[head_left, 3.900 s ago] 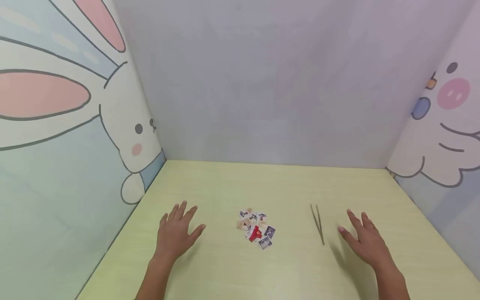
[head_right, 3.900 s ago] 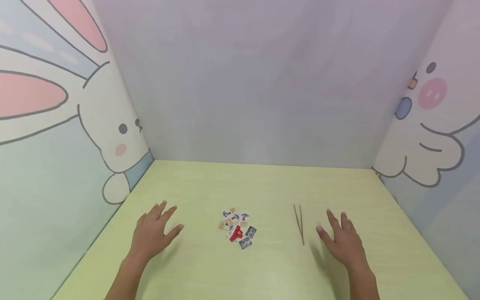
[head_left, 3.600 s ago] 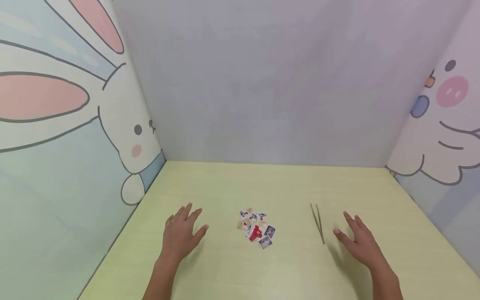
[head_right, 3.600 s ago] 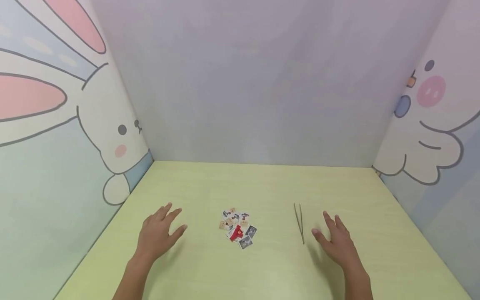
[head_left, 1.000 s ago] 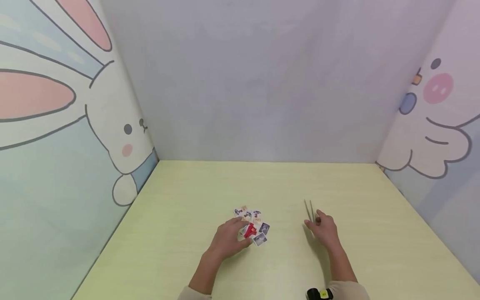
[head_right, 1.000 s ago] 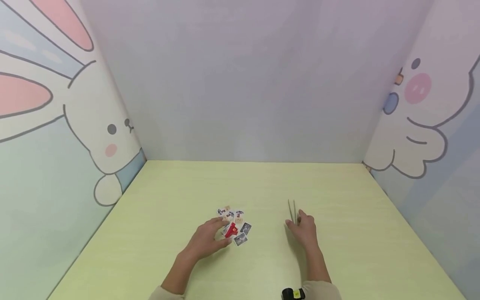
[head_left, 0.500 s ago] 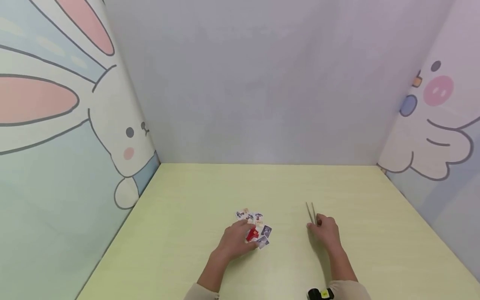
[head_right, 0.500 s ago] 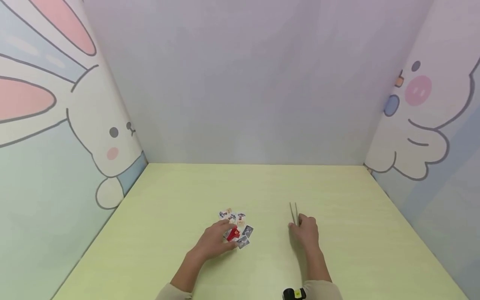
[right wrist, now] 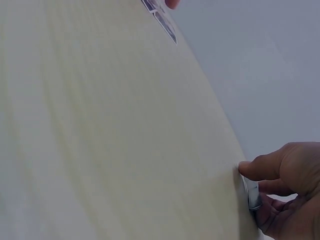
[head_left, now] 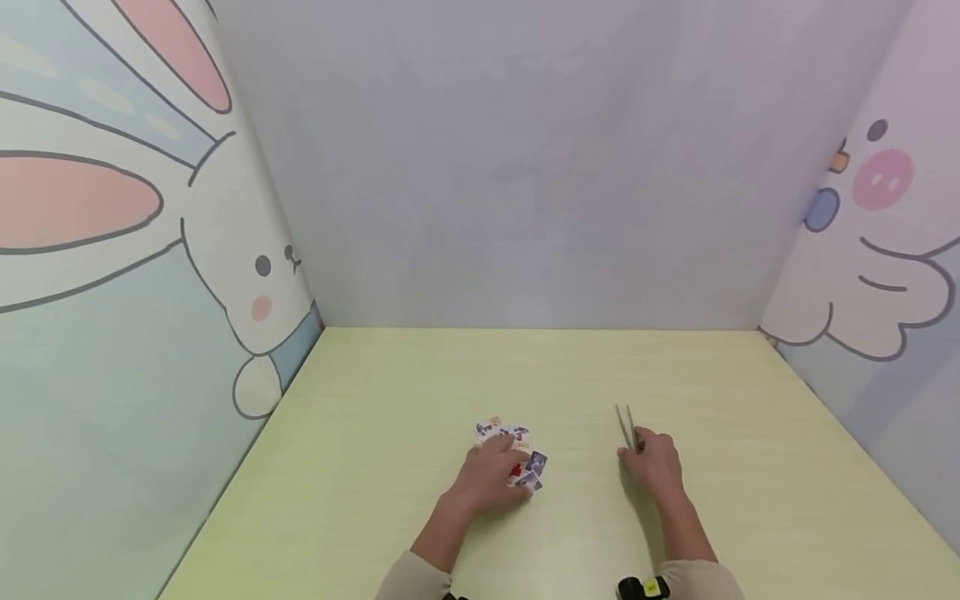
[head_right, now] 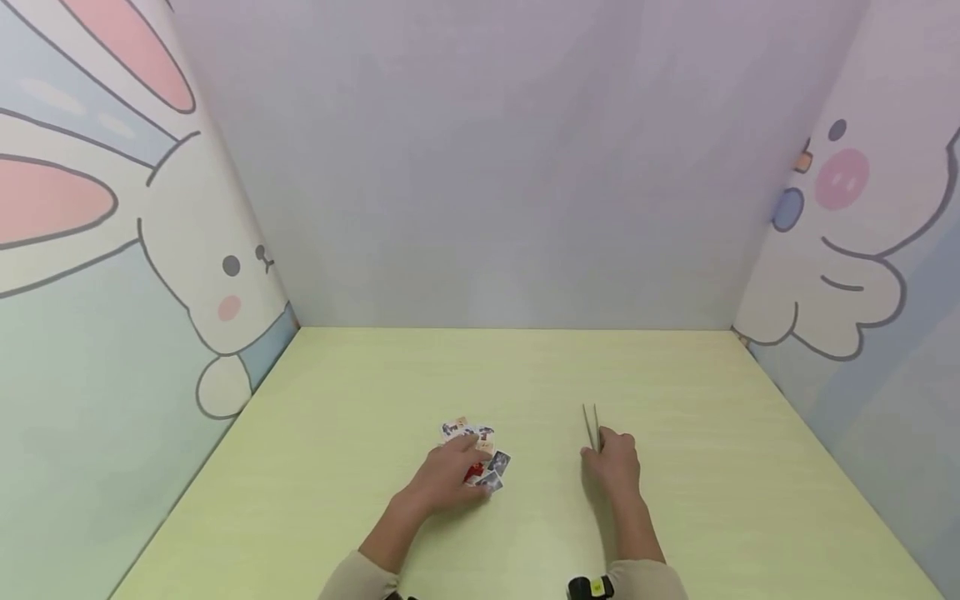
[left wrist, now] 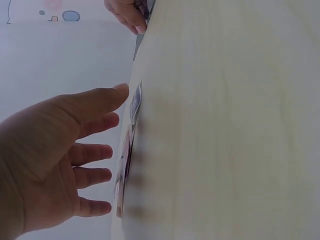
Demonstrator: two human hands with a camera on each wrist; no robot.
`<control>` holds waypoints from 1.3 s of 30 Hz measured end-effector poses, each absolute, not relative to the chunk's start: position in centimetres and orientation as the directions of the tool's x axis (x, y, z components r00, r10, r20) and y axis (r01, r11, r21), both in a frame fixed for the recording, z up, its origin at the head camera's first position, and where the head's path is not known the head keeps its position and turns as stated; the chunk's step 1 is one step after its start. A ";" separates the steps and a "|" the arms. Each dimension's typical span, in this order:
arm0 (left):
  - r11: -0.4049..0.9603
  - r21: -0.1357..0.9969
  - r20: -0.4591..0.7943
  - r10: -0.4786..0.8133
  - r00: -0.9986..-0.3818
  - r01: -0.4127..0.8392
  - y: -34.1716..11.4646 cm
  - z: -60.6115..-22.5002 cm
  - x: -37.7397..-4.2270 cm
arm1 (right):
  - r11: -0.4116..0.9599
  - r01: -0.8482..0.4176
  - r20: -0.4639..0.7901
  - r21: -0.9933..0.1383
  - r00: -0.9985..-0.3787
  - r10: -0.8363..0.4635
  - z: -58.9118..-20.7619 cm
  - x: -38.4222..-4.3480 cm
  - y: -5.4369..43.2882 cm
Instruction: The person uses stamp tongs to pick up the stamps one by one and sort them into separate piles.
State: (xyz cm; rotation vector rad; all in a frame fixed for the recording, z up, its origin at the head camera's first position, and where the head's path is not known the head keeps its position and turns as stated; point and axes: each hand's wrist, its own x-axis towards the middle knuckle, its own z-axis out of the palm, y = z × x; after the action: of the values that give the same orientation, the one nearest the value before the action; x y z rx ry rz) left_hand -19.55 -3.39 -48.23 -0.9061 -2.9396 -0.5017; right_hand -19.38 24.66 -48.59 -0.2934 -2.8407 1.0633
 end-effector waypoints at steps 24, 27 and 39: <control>0.765 0.293 -0.010 0.603 -0.798 0.574 -2.9 -47.8 -19.0 | 0.748 0.203 0.018 -0.632 -0.961 0.276 -48.8 -20.0 24.7; 0.764 0.302 -0.015 0.602 -0.798 0.571 -2.9 -47.9 -19.0 | 0.730 0.224 -0.001 -0.646 -0.956 0.293 -48.7 -20.0 24.5; 0.764 0.320 -0.002 0.592 -0.806 0.560 -3.2 -47.7 -19.0 | 0.698 0.218 0.024 -0.682 -0.948 0.319 -48.3 -19.5 23.8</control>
State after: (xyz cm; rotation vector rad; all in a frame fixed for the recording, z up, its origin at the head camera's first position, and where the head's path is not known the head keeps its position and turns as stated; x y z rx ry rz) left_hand -19.02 -3.20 -47.74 -0.9978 -3.0463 -0.4995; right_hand -19.47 23.81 -48.26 -0.4391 -2.7640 1.0838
